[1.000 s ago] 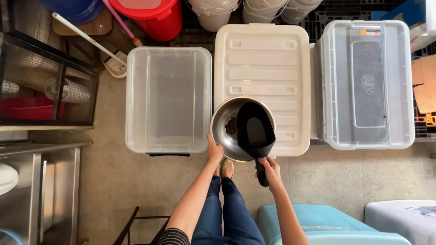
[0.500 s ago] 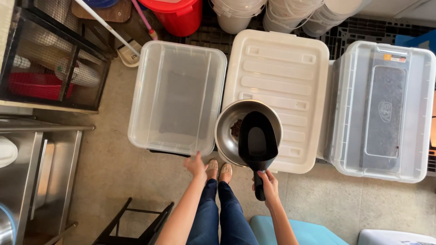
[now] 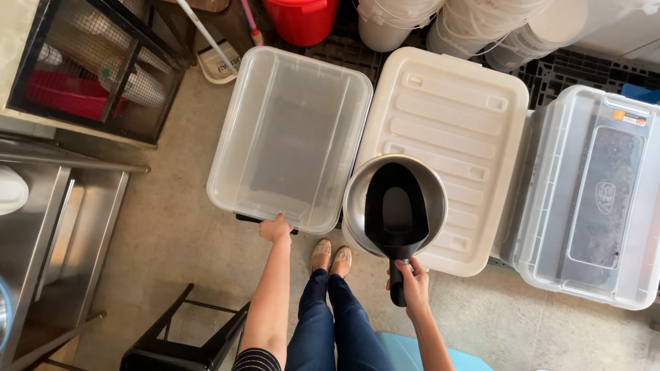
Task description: Scooping roasted coffee beans from a storage bin into a bowl on a scale for weighing
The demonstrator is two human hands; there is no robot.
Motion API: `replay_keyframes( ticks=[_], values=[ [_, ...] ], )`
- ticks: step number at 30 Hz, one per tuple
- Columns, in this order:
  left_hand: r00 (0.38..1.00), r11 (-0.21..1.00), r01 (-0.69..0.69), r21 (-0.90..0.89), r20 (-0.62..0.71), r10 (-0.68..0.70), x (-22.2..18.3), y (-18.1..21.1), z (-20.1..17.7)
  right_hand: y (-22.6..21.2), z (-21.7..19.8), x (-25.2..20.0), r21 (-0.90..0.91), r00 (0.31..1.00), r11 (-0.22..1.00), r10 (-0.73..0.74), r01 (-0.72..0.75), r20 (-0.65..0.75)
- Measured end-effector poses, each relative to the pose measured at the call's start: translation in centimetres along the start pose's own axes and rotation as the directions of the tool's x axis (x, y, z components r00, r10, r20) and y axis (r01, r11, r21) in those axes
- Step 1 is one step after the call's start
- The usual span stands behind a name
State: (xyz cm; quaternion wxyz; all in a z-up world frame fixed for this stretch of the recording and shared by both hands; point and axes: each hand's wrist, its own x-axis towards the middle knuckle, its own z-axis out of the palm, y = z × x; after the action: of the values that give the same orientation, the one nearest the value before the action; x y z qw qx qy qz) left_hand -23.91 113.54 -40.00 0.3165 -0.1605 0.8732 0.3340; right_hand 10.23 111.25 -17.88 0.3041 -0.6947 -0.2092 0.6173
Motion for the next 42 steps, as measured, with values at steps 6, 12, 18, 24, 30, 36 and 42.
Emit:
replay_keyframes(
  ticks=[6,12,18,24,30,36,42],
  values=[
    [0.996,0.918,0.071,-0.39,0.074,-0.045,-3.1,1.7,-2.9,-1.0,0.5,-1.9,0.012,0.999,0.999,0.043,-0.043,0.028],
    [0.881,0.807,0.056,-0.587,0.409,0.237,-11.2,11.0,-11.4,0.8,0.4,-3.4,0.052,0.991,0.999,-0.013,0.006,0.136],
    [0.753,0.75,-0.002,-0.661,0.493,0.436,-14.4,20.5,-15.7,-1.0,4.4,-7.5,0.021,0.981,0.998,0.047,-0.052,0.189],
    [0.716,0.713,0.035,-0.7,0.515,0.471,-14.3,26.7,-18.3,4.6,13.3,-2.6,0.028,0.984,0.999,0.032,-0.037,0.173],
    [0.631,0.752,0.13,-0.646,0.639,0.44,-12.3,32.5,-21.7,15.4,23.6,14.8,-0.61,0.99,0.785,-0.138,0.107,-0.003],
    [0.523,0.755,0.173,-0.632,0.708,0.474,-5.1,34.3,-22.6,7.9,35.4,19.2,-0.606,0.948,0.782,-0.285,0.145,-0.141],
    [0.43,0.705,0.331,-0.627,0.765,0.478,1.1,35.4,-23.2,11.9,40.2,32.1,-0.672,0.948,0.74,-0.225,0.015,-0.227]
  ],
)
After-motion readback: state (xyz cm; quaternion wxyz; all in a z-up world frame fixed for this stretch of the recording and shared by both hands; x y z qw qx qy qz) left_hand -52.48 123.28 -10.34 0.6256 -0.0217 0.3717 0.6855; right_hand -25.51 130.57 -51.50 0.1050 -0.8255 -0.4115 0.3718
